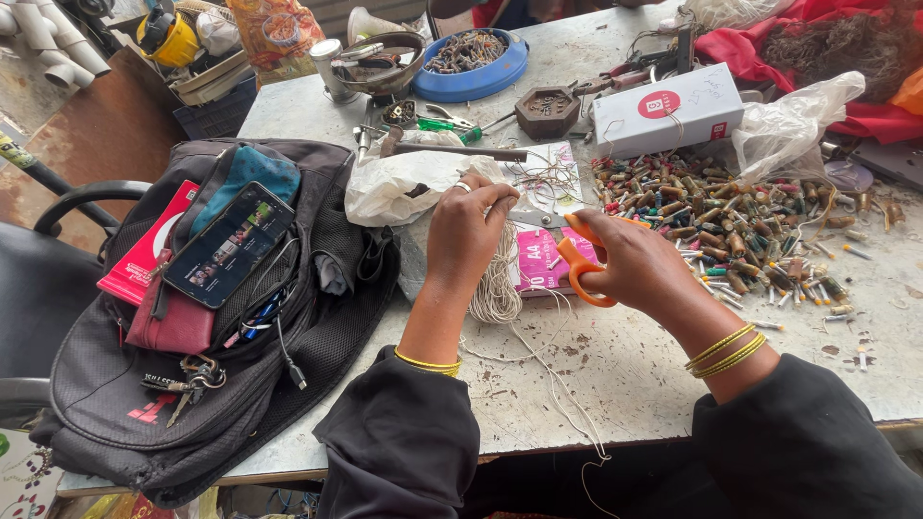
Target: The person uses orange-handled scissors to cut a bundle of white wire into short segments on a cluttered workbench. They repeatedly pick up the wire, cut it, and place the pieces on the table among other small components.
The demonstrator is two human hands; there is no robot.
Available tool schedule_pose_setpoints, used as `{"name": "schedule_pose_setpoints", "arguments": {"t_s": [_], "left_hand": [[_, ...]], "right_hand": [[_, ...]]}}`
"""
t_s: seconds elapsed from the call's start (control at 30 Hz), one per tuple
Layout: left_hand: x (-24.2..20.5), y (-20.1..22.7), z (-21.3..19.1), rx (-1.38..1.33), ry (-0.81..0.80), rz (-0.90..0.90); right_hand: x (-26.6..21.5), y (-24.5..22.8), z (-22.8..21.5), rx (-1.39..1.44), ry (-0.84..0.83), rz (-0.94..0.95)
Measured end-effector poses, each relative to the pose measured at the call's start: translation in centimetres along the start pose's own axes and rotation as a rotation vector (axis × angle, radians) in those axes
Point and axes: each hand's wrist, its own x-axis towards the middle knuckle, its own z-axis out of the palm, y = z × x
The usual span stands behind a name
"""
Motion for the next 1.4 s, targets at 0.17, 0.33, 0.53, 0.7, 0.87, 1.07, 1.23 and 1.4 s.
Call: {"name": "schedule_pose_setpoints", "arguments": {"t_s": [0.17,0.33,0.53,0.7,0.87,1.07,1.23,1.4], "left_hand": [[0.0,0.1,0.2,-0.029,0.035,0.013],[0.0,-0.4,0.5,-0.097,0.09,-0.208],[-0.4,0.1,4.2,-0.114,-0.161,-0.174],[-1.6,3.3,6.2,-0.225,-0.155,0.098],[-1.2,3.7,4.6,0.24,-0.723,-0.17],[-2.5,1.6,6.1,-0.014,-0.485,0.043],[-2.3,0.7,7.7,0.343,-0.293,0.109],[-3.1,1.2,8.8,0.219,-0.51,0.104]], "right_hand": [[0.1,0.8,0.7,0.003,-0.014,0.041],[0.7,2.3,0.7,0.044,0.012,0.186],[0.9,4.8,-0.9,0.077,0.335,0.095],[0.7,5.3,-1.6,0.13,0.375,0.093],[0.7,4.8,-1.6,0.104,0.341,0.107],[0.7,4.7,-1.2,0.099,0.327,0.064],[0.6,4.9,-1.4,0.115,0.336,0.052],[0.6,4.9,-1.6,0.132,0.339,0.052]]}}
